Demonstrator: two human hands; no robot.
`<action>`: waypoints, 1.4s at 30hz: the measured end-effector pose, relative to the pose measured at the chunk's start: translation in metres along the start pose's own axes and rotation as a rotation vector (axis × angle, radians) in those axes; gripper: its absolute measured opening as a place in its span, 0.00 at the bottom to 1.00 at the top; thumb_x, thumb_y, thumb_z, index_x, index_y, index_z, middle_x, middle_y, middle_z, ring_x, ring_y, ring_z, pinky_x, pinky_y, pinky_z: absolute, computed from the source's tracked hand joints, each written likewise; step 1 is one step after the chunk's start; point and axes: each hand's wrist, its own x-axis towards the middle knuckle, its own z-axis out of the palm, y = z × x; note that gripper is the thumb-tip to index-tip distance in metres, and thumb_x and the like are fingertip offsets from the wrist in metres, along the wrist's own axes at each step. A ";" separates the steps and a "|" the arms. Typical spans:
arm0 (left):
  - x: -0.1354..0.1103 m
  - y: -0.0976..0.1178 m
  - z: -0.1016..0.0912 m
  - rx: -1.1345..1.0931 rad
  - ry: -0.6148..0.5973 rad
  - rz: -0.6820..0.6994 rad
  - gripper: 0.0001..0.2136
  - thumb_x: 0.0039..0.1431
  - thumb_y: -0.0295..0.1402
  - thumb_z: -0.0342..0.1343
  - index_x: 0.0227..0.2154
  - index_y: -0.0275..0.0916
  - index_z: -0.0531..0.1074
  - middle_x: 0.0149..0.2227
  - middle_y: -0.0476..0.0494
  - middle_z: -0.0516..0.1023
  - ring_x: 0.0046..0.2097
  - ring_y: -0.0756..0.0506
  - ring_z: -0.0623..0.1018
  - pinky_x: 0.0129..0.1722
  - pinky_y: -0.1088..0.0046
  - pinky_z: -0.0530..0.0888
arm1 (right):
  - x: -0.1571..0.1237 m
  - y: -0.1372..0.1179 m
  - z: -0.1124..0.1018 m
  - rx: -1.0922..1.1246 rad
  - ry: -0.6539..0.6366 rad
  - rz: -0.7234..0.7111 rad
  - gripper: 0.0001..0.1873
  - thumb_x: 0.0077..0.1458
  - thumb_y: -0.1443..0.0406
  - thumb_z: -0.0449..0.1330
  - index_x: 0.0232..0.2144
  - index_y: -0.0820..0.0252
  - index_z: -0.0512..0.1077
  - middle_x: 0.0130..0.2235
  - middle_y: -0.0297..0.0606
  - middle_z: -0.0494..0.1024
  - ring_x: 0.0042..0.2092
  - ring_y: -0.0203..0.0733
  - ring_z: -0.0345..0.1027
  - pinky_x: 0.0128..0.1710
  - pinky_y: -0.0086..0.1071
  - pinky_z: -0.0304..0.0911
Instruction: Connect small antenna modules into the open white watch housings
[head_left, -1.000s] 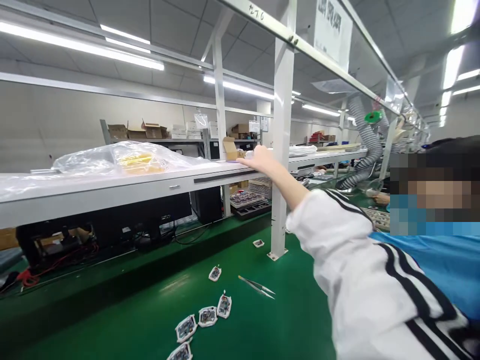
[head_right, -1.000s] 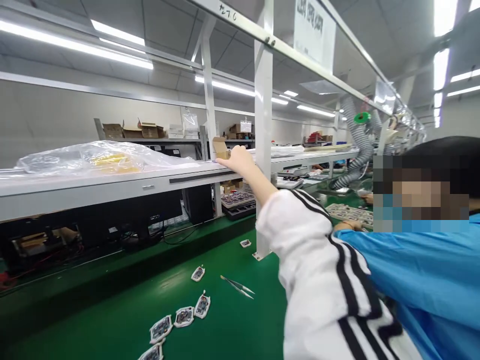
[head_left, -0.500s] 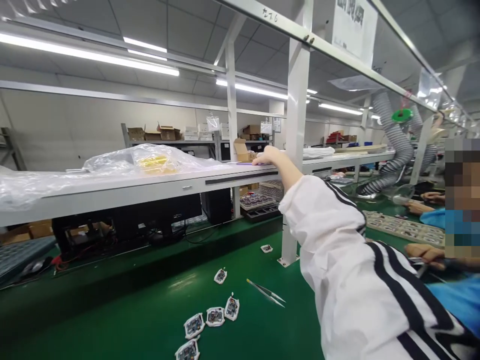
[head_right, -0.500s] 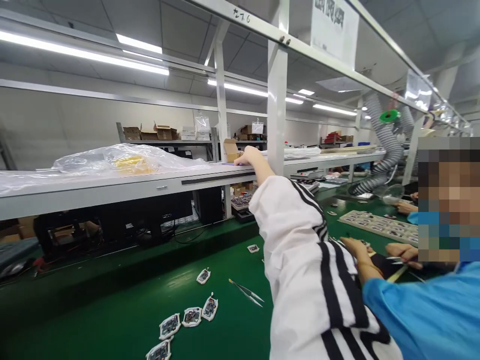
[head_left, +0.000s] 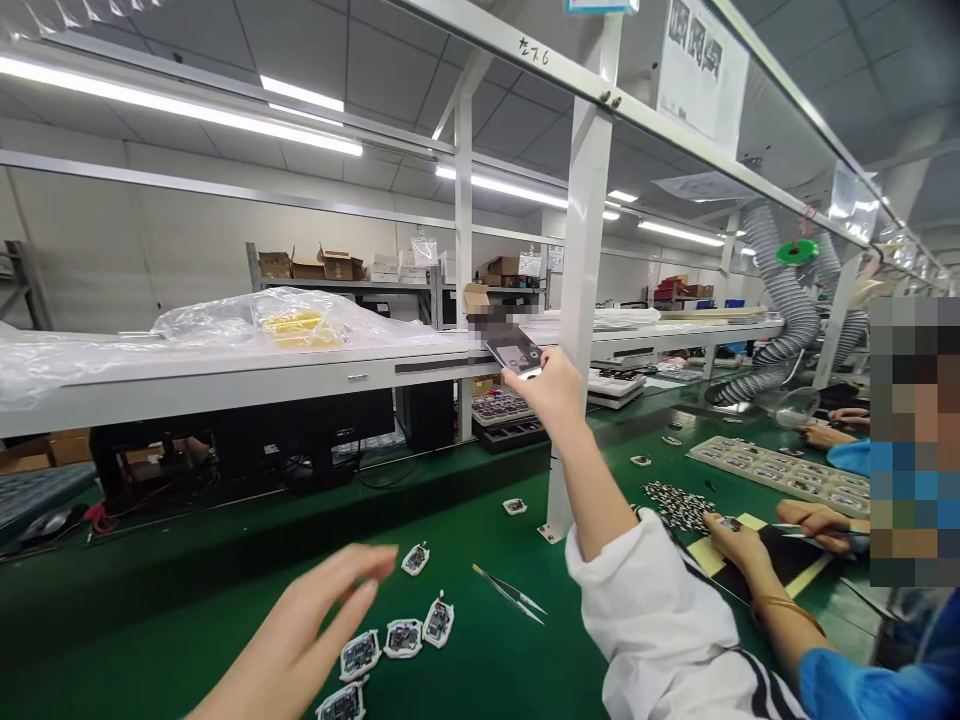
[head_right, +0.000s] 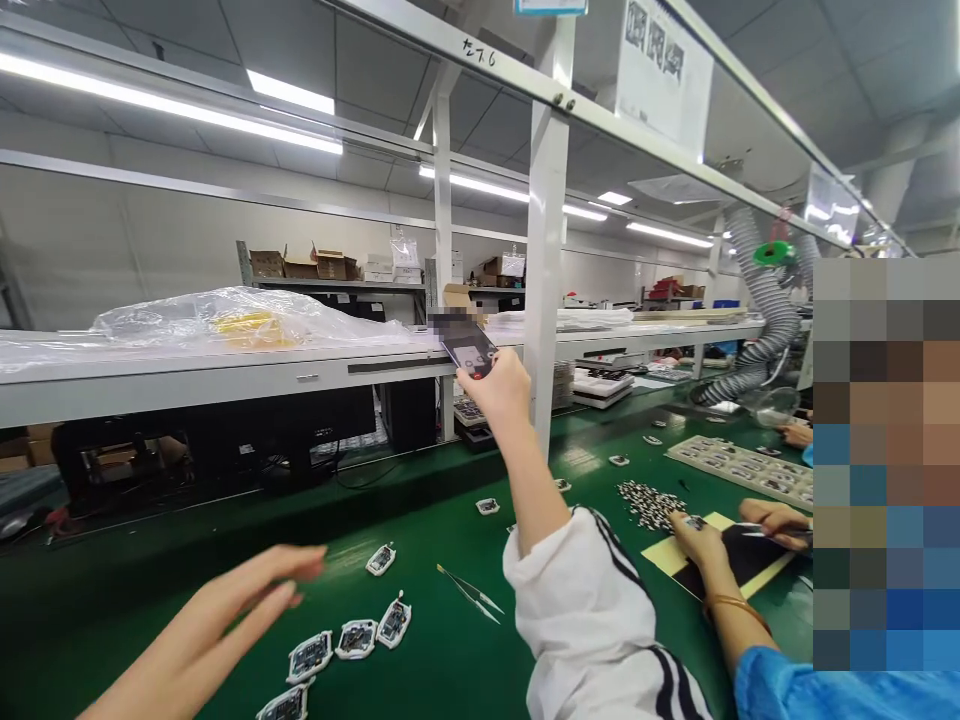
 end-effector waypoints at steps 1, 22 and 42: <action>0.023 0.013 0.007 -0.108 -0.081 -0.022 0.15 0.54 0.42 0.47 0.44 0.48 0.67 0.44 0.47 0.71 0.45 0.44 0.70 0.47 0.69 0.69 | -0.009 0.001 0.005 0.026 0.037 0.004 0.21 0.37 0.56 0.59 0.32 0.62 0.60 0.32 0.39 0.67 0.35 0.43 0.63 0.35 0.34 0.59; 0.192 0.062 0.078 -1.175 -0.186 -0.055 0.08 0.59 0.32 0.40 0.37 0.44 0.64 0.38 0.48 0.70 0.35 0.50 0.72 0.43 0.58 0.69 | -0.077 0.003 0.048 0.722 0.106 0.090 0.18 0.38 0.55 0.58 0.27 0.60 0.58 0.45 0.46 0.66 0.45 0.45 0.61 0.45 0.40 0.57; 0.184 0.064 0.067 -1.198 -0.294 -0.110 0.10 0.55 0.39 0.44 0.37 0.41 0.64 0.38 0.45 0.69 0.38 0.45 0.71 0.41 0.55 0.68 | -0.061 0.020 0.032 1.501 -0.197 0.027 0.19 0.39 0.76 0.54 0.23 0.57 0.45 0.47 0.47 0.68 0.50 0.41 0.62 0.54 0.43 0.51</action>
